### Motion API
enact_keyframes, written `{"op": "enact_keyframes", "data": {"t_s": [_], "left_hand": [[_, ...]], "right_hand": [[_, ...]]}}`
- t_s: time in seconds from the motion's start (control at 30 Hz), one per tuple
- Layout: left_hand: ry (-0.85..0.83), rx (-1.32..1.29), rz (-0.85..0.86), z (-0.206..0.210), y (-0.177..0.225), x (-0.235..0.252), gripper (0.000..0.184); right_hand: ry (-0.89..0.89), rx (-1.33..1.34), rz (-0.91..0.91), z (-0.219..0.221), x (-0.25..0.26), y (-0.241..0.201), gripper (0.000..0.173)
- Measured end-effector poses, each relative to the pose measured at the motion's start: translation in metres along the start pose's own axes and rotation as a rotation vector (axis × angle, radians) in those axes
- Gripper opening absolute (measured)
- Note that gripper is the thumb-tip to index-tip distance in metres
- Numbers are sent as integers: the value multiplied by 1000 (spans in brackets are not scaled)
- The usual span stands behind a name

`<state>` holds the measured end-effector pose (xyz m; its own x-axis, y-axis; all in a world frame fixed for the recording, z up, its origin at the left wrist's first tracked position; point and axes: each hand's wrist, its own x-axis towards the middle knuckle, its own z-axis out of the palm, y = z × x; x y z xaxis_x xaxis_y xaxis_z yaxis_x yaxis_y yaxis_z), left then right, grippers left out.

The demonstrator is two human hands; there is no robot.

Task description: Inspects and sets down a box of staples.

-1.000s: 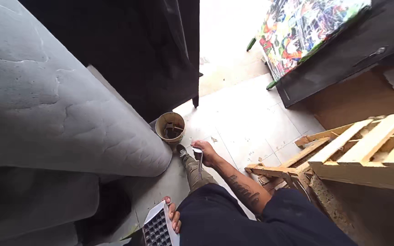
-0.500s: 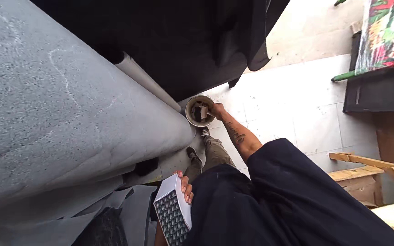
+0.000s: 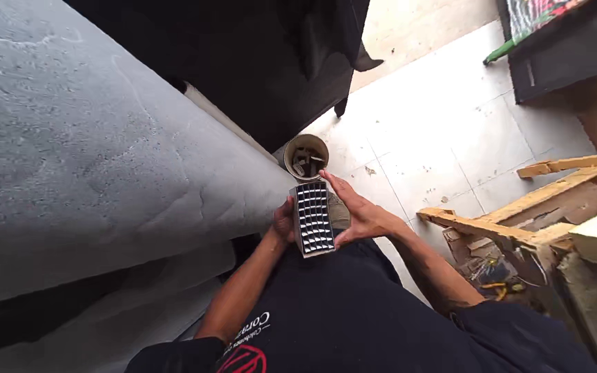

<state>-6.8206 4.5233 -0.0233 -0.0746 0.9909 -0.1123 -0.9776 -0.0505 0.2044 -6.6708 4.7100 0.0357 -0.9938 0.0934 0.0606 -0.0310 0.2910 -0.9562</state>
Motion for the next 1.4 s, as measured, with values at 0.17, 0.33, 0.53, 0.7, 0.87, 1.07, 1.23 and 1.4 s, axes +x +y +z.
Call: {"op": "enact_keyframes", "data": {"t_s": [0.17,0.33,0.53,0.7,0.87,1.07,1.23,1.4], "left_hand": [[-126,87,-248,42,-44,-3,48],[156,470,-583,87,-130,-32,63],[-15,536,-851,99,-235,-70,58],[-154,611,-974,74,-329,-103,59],[-283,692,-1159,69,-470,-148,60],[-470,532,-1437,165,-642,-246,51],[-515,768,-1642,180,-739,-273,67],[-1189,1164,-1747,177,-852,-270,111]], "right_hand": [[594,-54,-39,95,-89,-44,123],[1066,-367,81,165,-185,-68,117],[1311,-468,421,246,-302,-91,111],[1477,-390,525,305,-407,-110,128],[1970,229,572,385,-543,-132,113],[2247,790,90,431,-653,-167,102],[2353,897,-72,463,-737,-142,101],[2601,1140,-103,454,-841,-181,40]]}}
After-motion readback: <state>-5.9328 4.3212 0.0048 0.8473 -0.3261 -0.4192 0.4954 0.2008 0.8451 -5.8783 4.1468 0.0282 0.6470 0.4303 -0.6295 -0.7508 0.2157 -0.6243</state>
